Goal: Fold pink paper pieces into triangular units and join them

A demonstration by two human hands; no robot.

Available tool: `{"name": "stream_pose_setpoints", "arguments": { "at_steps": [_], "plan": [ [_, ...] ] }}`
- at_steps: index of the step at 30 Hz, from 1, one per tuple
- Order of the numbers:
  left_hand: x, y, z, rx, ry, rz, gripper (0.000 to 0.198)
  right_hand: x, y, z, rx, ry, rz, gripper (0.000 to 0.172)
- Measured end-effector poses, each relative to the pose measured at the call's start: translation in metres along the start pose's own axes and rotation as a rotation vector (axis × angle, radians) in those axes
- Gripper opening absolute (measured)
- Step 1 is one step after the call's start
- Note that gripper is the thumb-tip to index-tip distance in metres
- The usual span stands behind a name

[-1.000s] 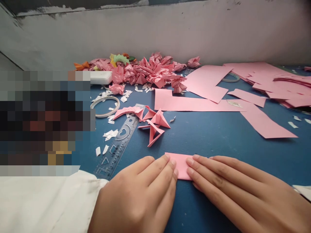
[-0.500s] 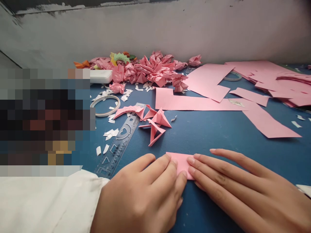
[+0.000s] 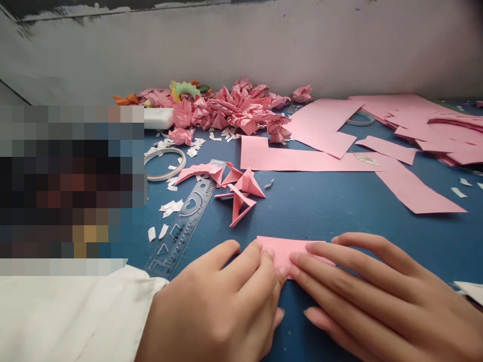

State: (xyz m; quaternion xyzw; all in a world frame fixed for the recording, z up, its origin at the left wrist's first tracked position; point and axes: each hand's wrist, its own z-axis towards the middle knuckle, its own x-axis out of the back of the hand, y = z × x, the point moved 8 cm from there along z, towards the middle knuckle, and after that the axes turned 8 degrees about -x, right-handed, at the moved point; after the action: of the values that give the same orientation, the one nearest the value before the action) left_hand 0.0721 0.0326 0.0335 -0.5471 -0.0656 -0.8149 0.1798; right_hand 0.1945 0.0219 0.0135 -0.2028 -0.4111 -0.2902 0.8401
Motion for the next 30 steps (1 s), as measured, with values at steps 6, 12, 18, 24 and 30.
{"name": "stream_pose_setpoints", "arguments": {
  "at_steps": [6, 12, 18, 24, 30],
  "plan": [
    [-0.002, -0.001, 0.003, -0.009, 0.002, 0.011, 0.047, 0.001, -0.003, 0.003, 0.032, 0.002, 0.028, 0.037],
    [-0.006, 0.0, 0.003, -0.011, 0.002, 0.014, 0.047, 0.0, 0.0, 0.0, 0.011, 0.013, 0.076, 0.035],
    [-0.003, 0.0, 0.001, -0.004, 0.003, -0.018, 0.04, -0.001, -0.001, 0.002, 0.027, 0.005, 0.018, 0.033],
    [-0.001, -0.003, 0.005, 0.007, -0.024, -0.03, 0.044, 0.007, -0.006, -0.006, -0.008, 0.069, -0.086, 0.027],
    [-0.002, -0.004, 0.001, 0.035, 0.001, -0.068, 0.028, 0.008, -0.006, -0.008, -0.038, 0.034, -0.16, 0.039]
  ]
}}
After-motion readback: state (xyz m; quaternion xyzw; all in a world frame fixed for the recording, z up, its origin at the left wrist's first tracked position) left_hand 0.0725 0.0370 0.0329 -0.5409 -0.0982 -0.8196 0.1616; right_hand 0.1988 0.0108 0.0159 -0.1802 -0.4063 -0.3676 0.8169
